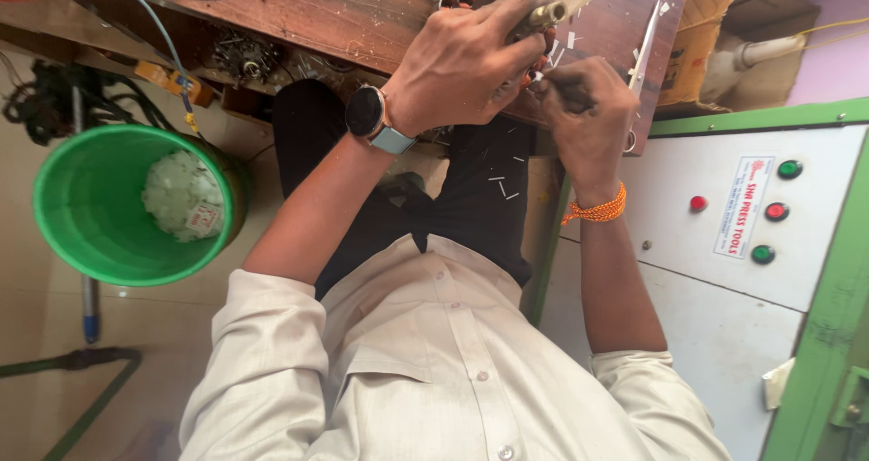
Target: The person cuts small white insulating strips with scissors and inserts them into the slots of a motor stator. They then use a screwdriver to press the insulation into place. The person repeats this process for multiple slots.
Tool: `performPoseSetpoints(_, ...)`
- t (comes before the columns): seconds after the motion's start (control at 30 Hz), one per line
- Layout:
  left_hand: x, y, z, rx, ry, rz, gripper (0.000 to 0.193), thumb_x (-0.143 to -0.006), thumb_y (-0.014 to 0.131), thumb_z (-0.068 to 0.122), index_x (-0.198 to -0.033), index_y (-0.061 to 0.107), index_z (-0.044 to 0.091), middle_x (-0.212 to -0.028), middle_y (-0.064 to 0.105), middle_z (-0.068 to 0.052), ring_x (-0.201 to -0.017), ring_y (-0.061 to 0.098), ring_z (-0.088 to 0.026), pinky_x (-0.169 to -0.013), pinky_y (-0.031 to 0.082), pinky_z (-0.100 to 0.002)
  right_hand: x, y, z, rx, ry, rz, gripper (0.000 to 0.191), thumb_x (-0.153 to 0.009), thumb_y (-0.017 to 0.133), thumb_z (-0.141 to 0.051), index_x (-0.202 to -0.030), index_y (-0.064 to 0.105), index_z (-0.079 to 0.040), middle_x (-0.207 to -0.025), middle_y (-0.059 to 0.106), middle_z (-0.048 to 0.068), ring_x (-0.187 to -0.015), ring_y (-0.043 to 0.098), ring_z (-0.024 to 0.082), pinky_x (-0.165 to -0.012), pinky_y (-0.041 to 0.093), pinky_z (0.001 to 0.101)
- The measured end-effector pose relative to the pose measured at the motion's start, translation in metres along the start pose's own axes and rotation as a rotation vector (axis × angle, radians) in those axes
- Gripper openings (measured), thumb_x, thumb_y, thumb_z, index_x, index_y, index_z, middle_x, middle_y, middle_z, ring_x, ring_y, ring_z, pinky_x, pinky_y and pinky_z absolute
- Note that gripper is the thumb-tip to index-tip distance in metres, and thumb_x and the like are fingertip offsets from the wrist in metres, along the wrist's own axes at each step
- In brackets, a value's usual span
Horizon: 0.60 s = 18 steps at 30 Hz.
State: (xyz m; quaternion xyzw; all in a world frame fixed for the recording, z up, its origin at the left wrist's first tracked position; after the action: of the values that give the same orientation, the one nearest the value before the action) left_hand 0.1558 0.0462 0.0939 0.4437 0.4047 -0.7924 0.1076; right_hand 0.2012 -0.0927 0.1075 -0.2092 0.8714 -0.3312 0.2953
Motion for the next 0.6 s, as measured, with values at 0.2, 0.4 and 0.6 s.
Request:
performPoseSetpoints(0.2,0.002,0.006,0.000,-0.021,0.018,0.064,0.044,-0.081,0.078,0.011,-0.124,0.070,0.007,-0.143,0.056,-0.016,-0.117,0.070,-0.026,-0.086,0.060,-0.034,0.007,0.007,0.006,0.010,0.073,0.061,0.012,-0.095,0.075,0.012,-0.101,0.068,0.005,-0.098,0.072,0.010,-0.087,0.077,0.016,-0.077,0.063,0.0257)
performPoseSetpoints(0.4,0.001,0.015,-0.003,0.000,0.027,0.066,0.037,-0.083,0.078,0.014,-0.118,0.070,0.005,-0.141,0.057,-0.016,-0.116,0.069,-0.026,-0.088,0.059,-0.037,0.012,0.009,-0.007,0.178,-0.016,0.077,0.019,-0.087,0.074,0.016,-0.100,0.066,0.004,-0.097,0.068,0.011,-0.088,0.074,0.017,-0.078,0.062,0.0273)
performPoseSetpoints(0.6,0.002,0.019,-0.004,-0.007,0.007,0.057,0.037,-0.082,0.083,0.020,-0.115,0.072,0.007,-0.137,0.059,-0.016,-0.108,0.070,-0.025,-0.083,0.058,-0.037,0.016,0.002,0.013,0.063,0.131,0.096,0.015,-0.094,0.075,0.012,-0.102,0.067,0.003,-0.097,0.071,0.009,-0.086,0.074,0.014,-0.074,0.060,0.0273)
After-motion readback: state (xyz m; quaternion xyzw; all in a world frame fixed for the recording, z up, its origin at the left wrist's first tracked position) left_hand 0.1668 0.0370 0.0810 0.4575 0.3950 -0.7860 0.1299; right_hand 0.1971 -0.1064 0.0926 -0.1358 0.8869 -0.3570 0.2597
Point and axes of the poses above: each hand's wrist, its own x-axis away from the middle knuckle, its own y-axis out of the palm, z = x × y, the point moved 10 cm from there along -x, towards the middle knuckle
